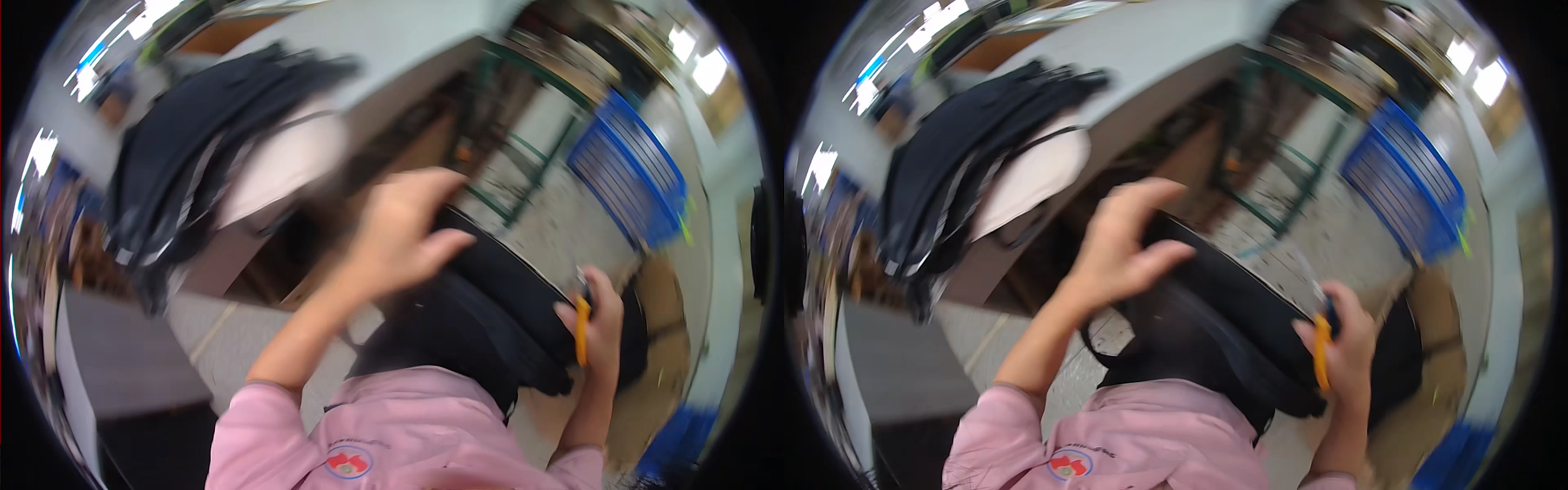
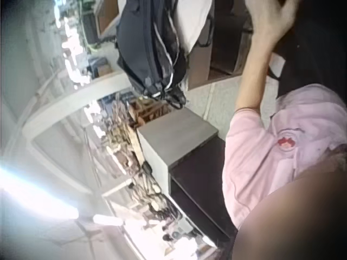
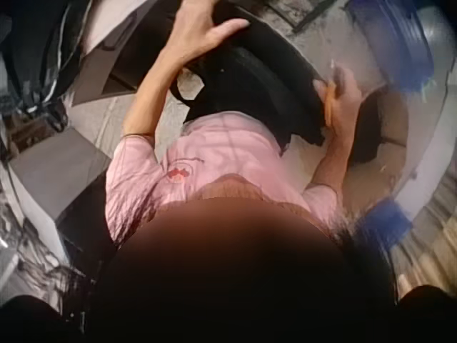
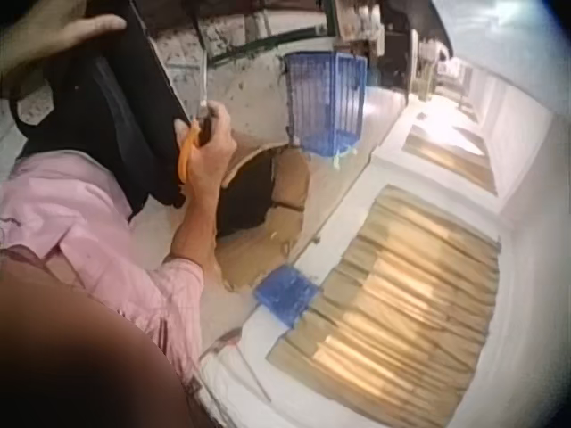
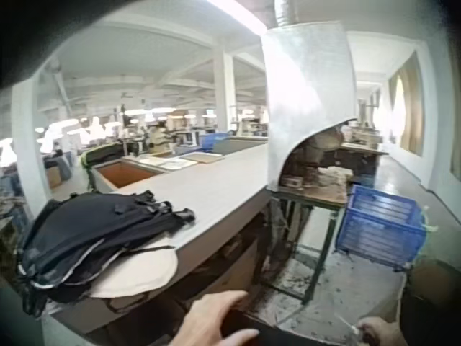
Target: Trim excess fabric and threads from black backpack panels using scissors.
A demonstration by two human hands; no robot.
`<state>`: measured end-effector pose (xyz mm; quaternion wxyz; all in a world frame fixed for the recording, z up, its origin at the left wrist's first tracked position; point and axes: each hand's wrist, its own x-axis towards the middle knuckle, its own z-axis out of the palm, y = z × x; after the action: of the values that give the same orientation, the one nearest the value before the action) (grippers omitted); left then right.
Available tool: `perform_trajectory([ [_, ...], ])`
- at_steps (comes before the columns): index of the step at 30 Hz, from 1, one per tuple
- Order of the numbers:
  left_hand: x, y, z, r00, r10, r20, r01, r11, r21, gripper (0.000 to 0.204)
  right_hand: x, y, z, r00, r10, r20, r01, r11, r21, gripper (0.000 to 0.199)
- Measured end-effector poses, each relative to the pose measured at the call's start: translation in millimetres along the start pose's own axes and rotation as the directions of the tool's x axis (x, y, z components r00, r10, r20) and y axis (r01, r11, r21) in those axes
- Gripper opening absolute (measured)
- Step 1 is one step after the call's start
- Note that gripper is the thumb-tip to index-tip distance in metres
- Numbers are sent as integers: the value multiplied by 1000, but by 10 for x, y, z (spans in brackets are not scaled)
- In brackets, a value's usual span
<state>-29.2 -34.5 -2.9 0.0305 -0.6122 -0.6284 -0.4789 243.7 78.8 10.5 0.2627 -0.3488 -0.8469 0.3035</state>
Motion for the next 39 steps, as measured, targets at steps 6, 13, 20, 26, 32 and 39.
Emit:
perform_trajectory([
  [6,-86,-176,370,859,-427,282,461,885,-65,58,-310,246,-85,997,73,-29,-71,996,61,48],
  [13,-45,-175,656,815,-430,388,579,591,-562,13,-660,382,-257,996,77,49,-78,997,28,53],
  [20,-16,-52,664,862,-355,362,507,600,-618,15,-584,253,-589,953,71,295,2,970,-243,81],
  [26,5,51,604,851,-364,380,526,609,-594,15,-419,189,-483,940,-30,339,139,943,-302,79],
  [32,-34,20,559,829,-408,383,559,599,-573,15,-315,141,-419,913,-36,405,201,907,-371,78],
  [39,-63,-32,524,802,-452,392,598,586,-547,14,-292,123,-376,925,-113,362,274,859,-431,83],
])
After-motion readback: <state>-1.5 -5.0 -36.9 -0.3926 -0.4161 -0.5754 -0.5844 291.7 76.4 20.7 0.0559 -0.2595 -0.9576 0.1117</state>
